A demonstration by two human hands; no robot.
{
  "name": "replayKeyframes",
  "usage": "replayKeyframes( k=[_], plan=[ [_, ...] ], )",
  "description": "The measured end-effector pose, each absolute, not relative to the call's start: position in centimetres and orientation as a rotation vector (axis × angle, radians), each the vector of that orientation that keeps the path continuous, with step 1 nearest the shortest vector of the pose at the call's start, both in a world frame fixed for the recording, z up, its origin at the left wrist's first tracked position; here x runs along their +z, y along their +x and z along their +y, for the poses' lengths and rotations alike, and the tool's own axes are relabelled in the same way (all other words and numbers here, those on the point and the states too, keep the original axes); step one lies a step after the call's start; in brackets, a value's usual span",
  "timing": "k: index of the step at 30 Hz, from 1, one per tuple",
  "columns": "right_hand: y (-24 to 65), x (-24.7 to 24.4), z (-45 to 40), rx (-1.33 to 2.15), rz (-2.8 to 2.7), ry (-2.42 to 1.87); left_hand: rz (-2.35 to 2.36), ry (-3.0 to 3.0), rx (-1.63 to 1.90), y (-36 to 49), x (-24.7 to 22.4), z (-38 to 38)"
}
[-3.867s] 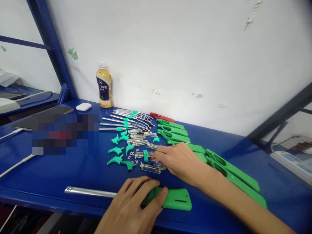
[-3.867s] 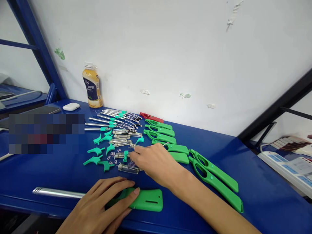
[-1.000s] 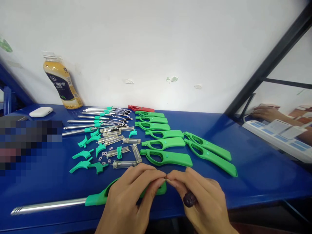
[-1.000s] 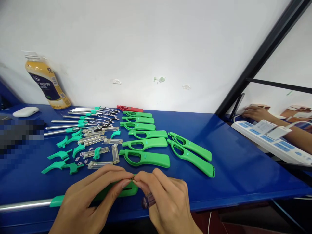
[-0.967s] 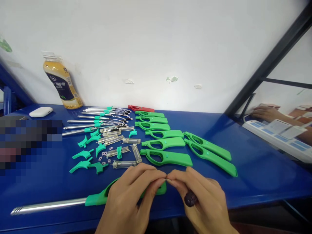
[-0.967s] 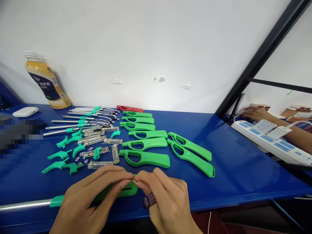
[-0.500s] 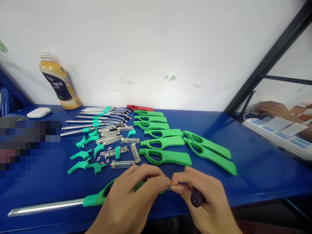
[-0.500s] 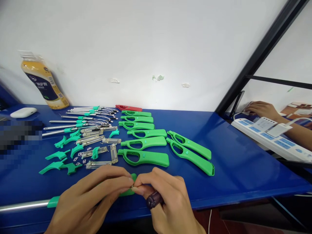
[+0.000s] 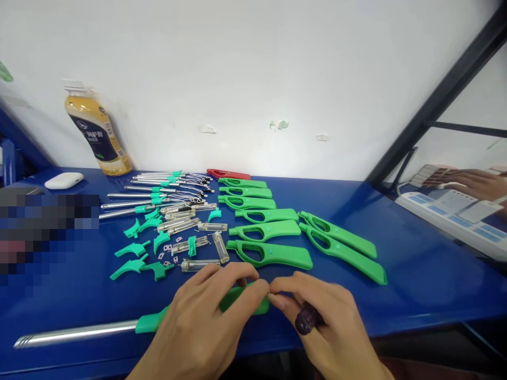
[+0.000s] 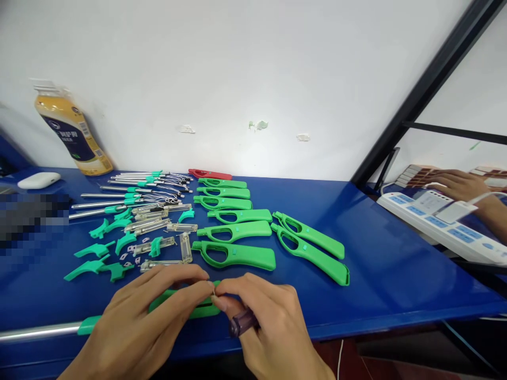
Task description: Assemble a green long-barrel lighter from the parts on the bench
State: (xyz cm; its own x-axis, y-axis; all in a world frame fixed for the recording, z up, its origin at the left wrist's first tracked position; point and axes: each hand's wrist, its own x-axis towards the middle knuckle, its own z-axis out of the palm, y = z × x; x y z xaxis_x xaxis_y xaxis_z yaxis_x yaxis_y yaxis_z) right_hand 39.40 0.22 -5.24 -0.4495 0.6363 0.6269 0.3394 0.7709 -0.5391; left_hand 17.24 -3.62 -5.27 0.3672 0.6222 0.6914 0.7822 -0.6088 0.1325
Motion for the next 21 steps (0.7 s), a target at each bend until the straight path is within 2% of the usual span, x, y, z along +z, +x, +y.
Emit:
replayKeyframes(
  k=[7,16,21],
  plan=[
    [39.3,-6.0,-0.1,0.216,-2.169,-0.846,-1.236,-2.385,-0.991,17.1,-5.2,-3.8],
    [39.2,-6.4,-0.1,-0.1,-2.132,-0.806,-1.269,-2.421,-1.21,18.0,-4.8,-3.4],
    [38.9,-6.2,-0.2,-0.162,-2.105,-0.756,-1.316,-2.406,-1.306,18.8,-4.3,-3.1]
  ],
)
